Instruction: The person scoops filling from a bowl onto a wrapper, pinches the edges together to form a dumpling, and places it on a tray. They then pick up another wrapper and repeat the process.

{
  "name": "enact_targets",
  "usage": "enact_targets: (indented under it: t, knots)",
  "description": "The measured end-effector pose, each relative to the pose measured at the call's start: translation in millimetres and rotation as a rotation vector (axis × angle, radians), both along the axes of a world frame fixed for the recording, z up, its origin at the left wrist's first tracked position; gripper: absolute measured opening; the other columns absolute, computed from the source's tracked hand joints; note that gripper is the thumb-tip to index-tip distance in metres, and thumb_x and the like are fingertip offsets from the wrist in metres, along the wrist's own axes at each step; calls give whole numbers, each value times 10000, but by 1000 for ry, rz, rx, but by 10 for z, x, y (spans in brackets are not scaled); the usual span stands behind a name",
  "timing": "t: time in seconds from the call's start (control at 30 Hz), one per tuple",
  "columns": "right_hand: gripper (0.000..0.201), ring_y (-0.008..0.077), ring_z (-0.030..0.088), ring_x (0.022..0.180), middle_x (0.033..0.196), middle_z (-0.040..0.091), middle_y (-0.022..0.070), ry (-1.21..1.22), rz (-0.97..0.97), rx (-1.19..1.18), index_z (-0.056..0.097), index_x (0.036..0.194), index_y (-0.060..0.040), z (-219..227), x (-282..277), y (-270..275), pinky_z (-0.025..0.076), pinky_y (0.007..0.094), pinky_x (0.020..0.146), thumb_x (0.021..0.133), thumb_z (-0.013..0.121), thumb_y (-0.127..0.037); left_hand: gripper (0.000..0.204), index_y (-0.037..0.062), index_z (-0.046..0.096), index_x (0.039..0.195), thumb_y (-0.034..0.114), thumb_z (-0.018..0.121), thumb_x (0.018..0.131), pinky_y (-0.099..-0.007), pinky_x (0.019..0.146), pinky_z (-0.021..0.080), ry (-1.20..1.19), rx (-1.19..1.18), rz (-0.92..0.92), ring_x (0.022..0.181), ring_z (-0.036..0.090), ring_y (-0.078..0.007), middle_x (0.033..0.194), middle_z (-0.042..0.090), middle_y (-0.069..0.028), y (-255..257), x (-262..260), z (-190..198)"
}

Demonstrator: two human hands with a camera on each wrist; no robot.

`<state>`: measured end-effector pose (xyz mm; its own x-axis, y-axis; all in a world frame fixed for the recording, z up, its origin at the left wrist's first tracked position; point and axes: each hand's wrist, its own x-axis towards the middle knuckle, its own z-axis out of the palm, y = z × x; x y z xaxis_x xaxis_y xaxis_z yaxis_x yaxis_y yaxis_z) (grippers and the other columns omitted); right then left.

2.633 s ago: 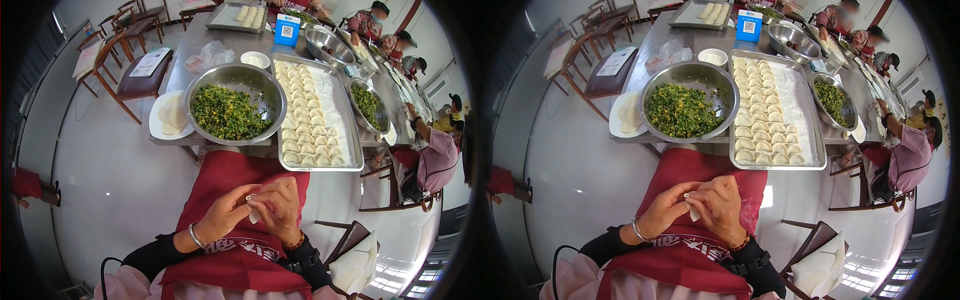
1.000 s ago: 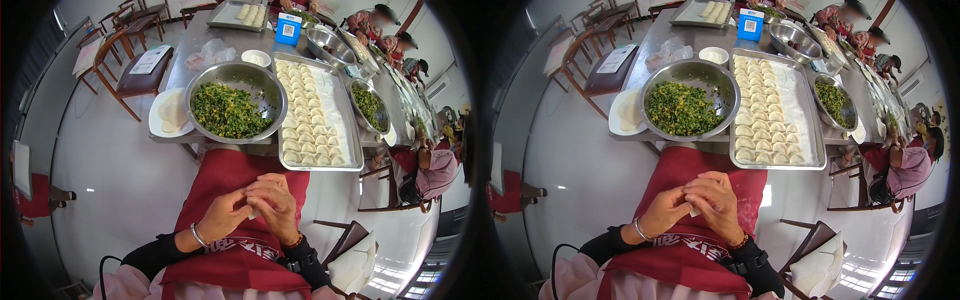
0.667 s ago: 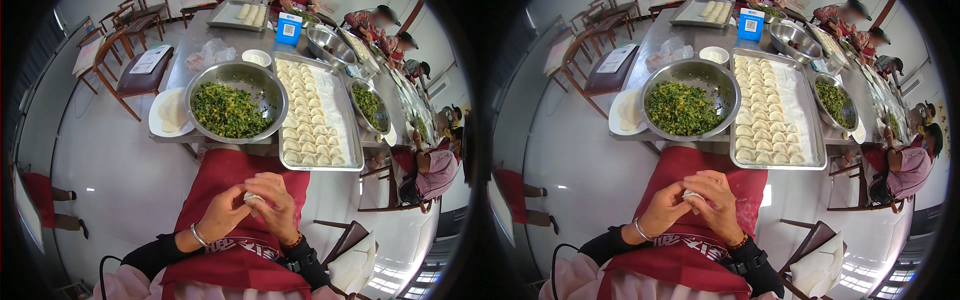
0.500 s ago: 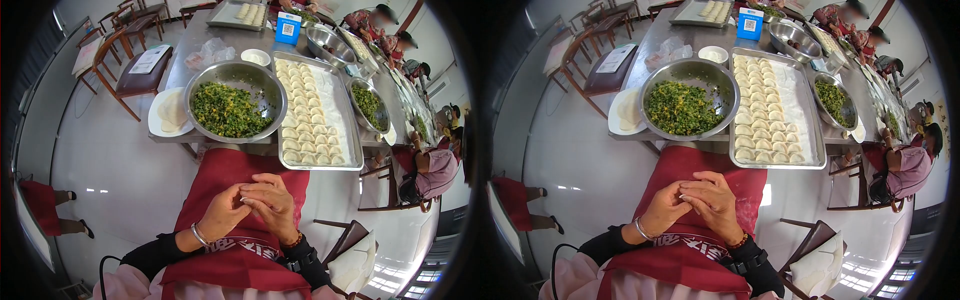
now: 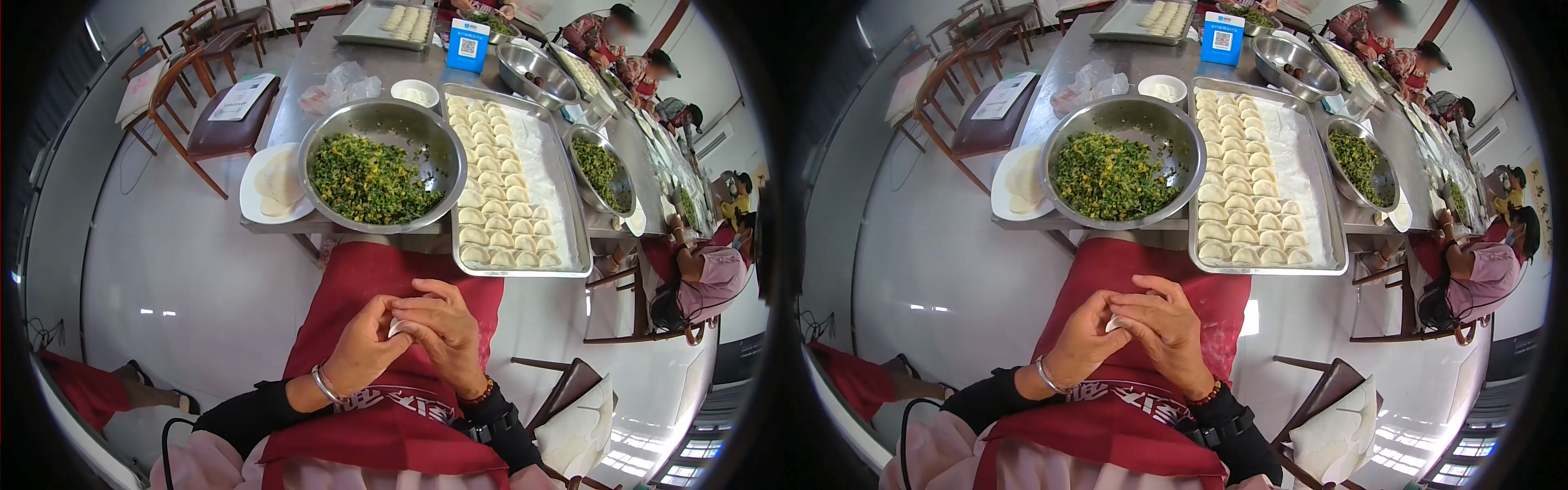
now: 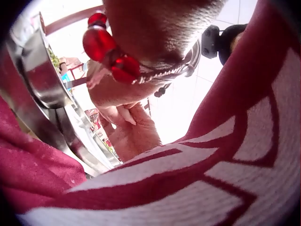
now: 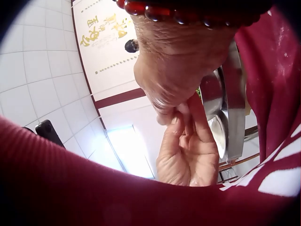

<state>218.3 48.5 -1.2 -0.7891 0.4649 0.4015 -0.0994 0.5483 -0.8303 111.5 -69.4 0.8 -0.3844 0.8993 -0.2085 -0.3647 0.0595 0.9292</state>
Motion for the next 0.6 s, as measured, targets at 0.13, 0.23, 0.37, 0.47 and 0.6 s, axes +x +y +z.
enact_targets:
  t: [0.13, 0.23, 0.37, 0.47, 0.6]
  knots:
    - [220, 271, 524, 1153, 1088, 683, 34, -22, -3, 86, 715, 1013, -88, 10, -25, -2, 469, 374, 905, 793, 706, -86, 316, -22, 433, 1164, -15, 573, 881, -265, 829, 509, 189, -57, -29, 970, 602, -118, 1056, 592, -87, -2, -23, -30]
    - [193, 273, 530, 1155, 1064, 691, 26, 3, -100, -66, 719, 998, -86, 173, -52, -83, 462, 383, 917, 807, 699, -111, 324, -22, 437, 1161, -5, 584, 873, -262, 826, 507, 6, 15, -4, 965, 601, -116, 1058, 591, -84, 3, -15, -18]
    - [239, 286, 523, 1163, 1083, 686, 23, -6, -34, 25, 711, 1031, -91, -70, 6, -14, 439, 396, 948, 799, 704, -148, 306, -13, 452, 1163, 18, 578, 886, -245, 825, 491, -7, 15, -25, 967, 576, -97, 1054, 582, -67, 5, -6, 10]
    - [266, 290, 524, 1167, 1104, 680, 18, -60, -66, 245, 706, 1055, -105, -3, -9, -24, 423, 399, 958, 797, 702, -170, 309, -6, 457, 1200, 31, 550, 908, -245, 850, 475, -30, -11, -101, 998, 554, -88, 1083, 562, -46, -7, -49, 6]
    - [279, 286, 535, 1166, 1127, 674, 14, -23, -140, 126, 703, 1065, -110, 1, -2, -35, 427, 386, 942, 796, 697, -181, 351, -4, 448, 1265, 25, 520, 923, -262, 912, 473, -158, -1, -137, 1063, 539, -93, 1142, 537, -33, -17, -44, -24]
